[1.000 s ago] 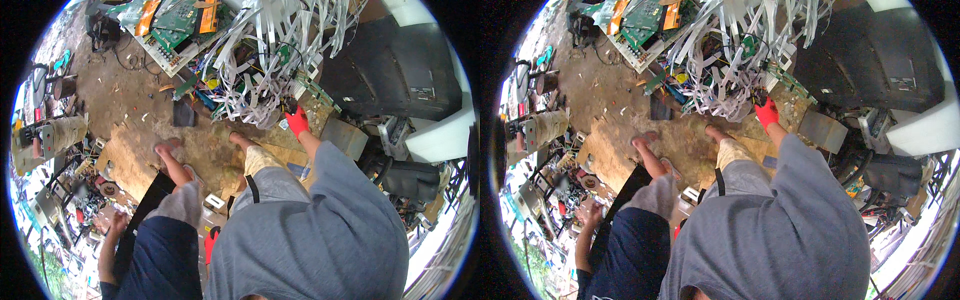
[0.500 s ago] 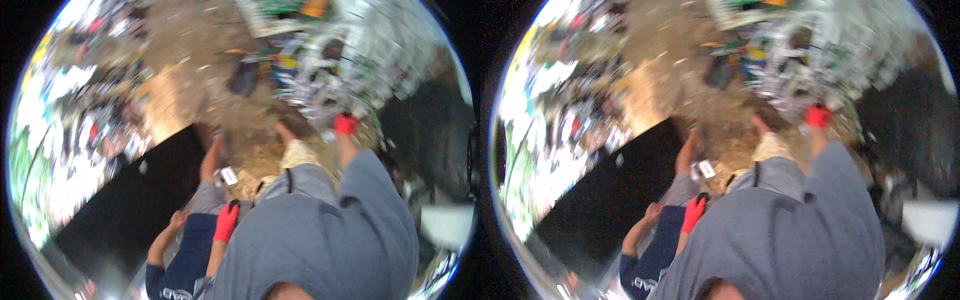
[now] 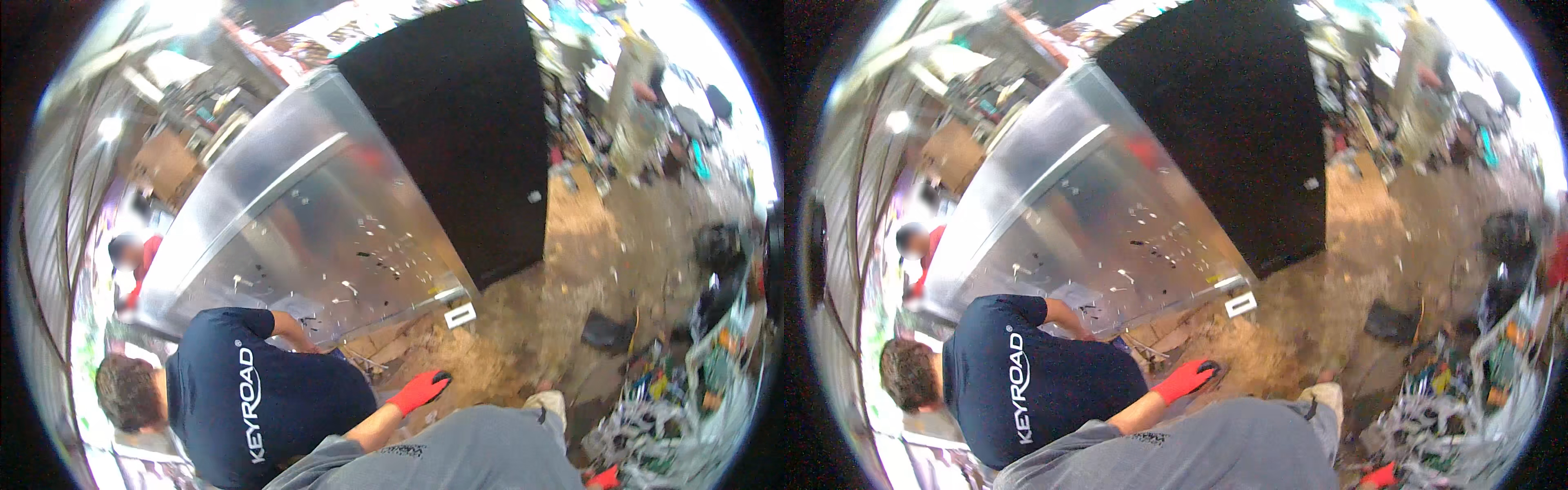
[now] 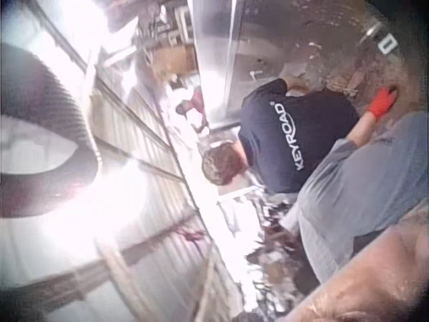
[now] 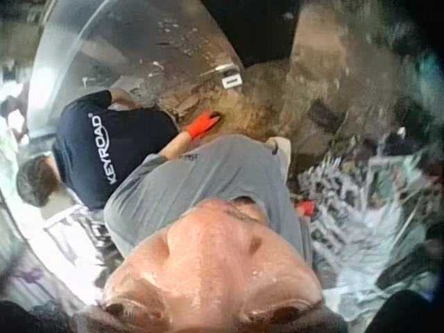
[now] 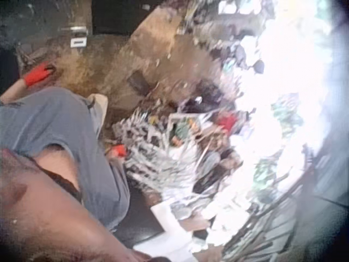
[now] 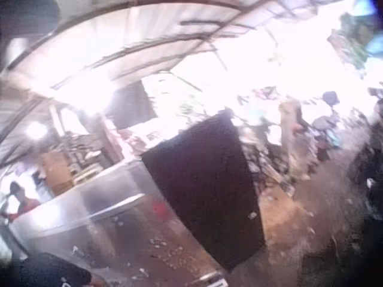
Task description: The person disassembles a large flat-screen television in a cluttered workshop. They use a screwdriver to remove screws from the back panel and then detach the screen assembly from the metal frame with the help of another person.
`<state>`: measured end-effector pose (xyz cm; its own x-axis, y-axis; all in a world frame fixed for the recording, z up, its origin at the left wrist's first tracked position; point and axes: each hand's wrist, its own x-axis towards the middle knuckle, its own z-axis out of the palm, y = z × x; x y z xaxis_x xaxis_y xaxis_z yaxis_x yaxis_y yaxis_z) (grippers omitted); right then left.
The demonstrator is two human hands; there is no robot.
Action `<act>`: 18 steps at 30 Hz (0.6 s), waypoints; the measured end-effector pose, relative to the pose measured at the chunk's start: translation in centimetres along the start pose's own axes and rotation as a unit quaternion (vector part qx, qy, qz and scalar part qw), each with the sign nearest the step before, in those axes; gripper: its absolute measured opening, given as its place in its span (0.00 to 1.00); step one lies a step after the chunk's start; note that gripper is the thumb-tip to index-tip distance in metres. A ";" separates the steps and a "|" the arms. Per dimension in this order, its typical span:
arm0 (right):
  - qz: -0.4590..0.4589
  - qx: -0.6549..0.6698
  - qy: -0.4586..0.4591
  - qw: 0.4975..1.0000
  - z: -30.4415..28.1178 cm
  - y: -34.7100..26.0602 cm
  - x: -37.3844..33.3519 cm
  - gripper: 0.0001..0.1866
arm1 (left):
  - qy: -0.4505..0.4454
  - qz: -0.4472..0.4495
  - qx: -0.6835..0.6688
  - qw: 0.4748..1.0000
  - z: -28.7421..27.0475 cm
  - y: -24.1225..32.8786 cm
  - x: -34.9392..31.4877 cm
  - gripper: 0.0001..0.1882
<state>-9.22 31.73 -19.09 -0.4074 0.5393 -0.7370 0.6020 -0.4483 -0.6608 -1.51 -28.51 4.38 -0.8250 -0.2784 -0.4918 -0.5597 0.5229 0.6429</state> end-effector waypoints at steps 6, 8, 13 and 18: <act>-0.090 -0.242 -0.280 0.925 15.1 -2.2 -4.5 0.23 | 0.317 -0.025 -0.106 0.942 -10.9 -2.2 -2.5 0.18; -0.156 -0.283 -0.365 0.873 18.8 -4.0 -4.8 0.22 | 0.405 -0.026 -0.083 0.910 -16.6 0.1 -3.1 0.15; -0.463 -0.176 -0.433 0.753 38.7 -12.3 -17.7 0.24 | 0.552 0.025 0.057 0.832 -29.6 5.1 -5.2 0.12; -0.425 -0.138 -0.680 0.581 53.6 -25.5 -36.9 0.22 | 0.683 0.101 0.123 0.713 -41.6 7.2 -10.2 0.13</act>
<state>-46.37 -14.95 17.40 -0.6910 -0.6648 0.2839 -0.2028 -0.1987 -0.9589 -0.32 -55.44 38.45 -0.2868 -0.6145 0.7349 -0.5272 0.7418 0.4145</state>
